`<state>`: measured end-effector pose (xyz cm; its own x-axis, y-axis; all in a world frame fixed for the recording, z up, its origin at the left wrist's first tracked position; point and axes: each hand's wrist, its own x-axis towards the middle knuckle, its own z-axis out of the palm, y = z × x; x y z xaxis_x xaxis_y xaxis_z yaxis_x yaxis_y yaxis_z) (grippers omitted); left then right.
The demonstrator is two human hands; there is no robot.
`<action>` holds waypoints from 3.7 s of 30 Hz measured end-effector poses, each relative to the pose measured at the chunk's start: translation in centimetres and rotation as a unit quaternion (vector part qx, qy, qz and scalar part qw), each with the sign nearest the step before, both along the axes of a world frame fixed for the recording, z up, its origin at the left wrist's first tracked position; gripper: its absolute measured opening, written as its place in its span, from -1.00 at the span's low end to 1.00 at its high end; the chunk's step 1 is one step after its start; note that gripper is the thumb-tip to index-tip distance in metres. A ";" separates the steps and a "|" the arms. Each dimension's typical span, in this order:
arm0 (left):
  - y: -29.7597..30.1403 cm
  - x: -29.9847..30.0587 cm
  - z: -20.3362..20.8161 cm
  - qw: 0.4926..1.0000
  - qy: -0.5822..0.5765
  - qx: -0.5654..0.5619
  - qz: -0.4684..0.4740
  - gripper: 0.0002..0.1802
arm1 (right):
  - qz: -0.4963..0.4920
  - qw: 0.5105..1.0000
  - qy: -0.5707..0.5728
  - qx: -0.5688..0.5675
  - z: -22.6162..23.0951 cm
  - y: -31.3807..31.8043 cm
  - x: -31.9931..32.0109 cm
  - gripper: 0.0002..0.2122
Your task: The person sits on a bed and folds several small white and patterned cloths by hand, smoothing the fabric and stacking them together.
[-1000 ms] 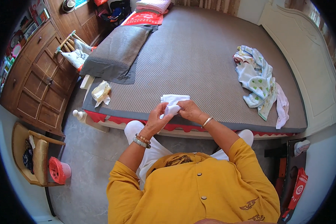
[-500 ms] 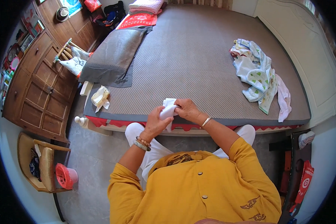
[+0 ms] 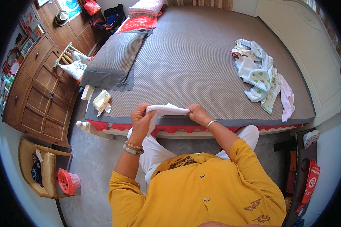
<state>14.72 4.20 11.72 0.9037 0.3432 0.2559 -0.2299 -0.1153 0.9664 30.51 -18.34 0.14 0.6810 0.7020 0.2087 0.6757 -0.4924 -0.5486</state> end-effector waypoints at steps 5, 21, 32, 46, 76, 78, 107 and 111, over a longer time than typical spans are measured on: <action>2.2 0.5 1.6 0.999 -0.028 -0.024 0.041 -0.93 | -0.036 0.985 0.154 0.075 4.6 -1.5 1.5 -0.86; 0.3 8.0 -5.9 0.956 0.145 -0.237 0.096 -0.66 | -0.237 0.923 0.212 0.217 2.7 -10.8 7.5 -0.75; -4.7 2.1 -13.2 0.953 0.244 -0.176 0.036 -0.68 | -0.034 0.991 -0.123 -0.048 2.7 -4.5 -2.6 -0.81; -7.2 1.2 -11.5 0.945 0.263 -0.195 -0.001 -0.72 | -0.057 0.989 0.124 0.056 -0.2 -3.4 0.0 -0.84; -2.0 9.9 -14.9 0.888 0.181 0.398 0.143 -0.52 | -0.122 0.978 -0.106 -0.132 -0.4 -5.7 5.9 -0.46; -1.0 10.7 -15.2 0.875 0.143 0.424 0.188 -0.53 | -0.104 0.980 -0.080 -0.149 -0.3 -5.0 6.5 -0.46; 5.8 20.7 -0.2 0.845 0.004 0.534 0.036 -0.90 | -0.069 0.984 -0.162 0.022 9.9 -0.1 17.6 -0.86; 5.6 18.0 -0.4 0.770 -0.064 0.627 0.095 -0.89 | -0.088 0.963 -0.249 0.047 7.3 0.0 17.9 -0.72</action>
<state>32.76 9.80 11.34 0.8075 -0.1237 0.5767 -0.1778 -0.9833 0.0380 48.40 -18.33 7.39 0.5859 0.5467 0.5981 0.7777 -0.5868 -0.2255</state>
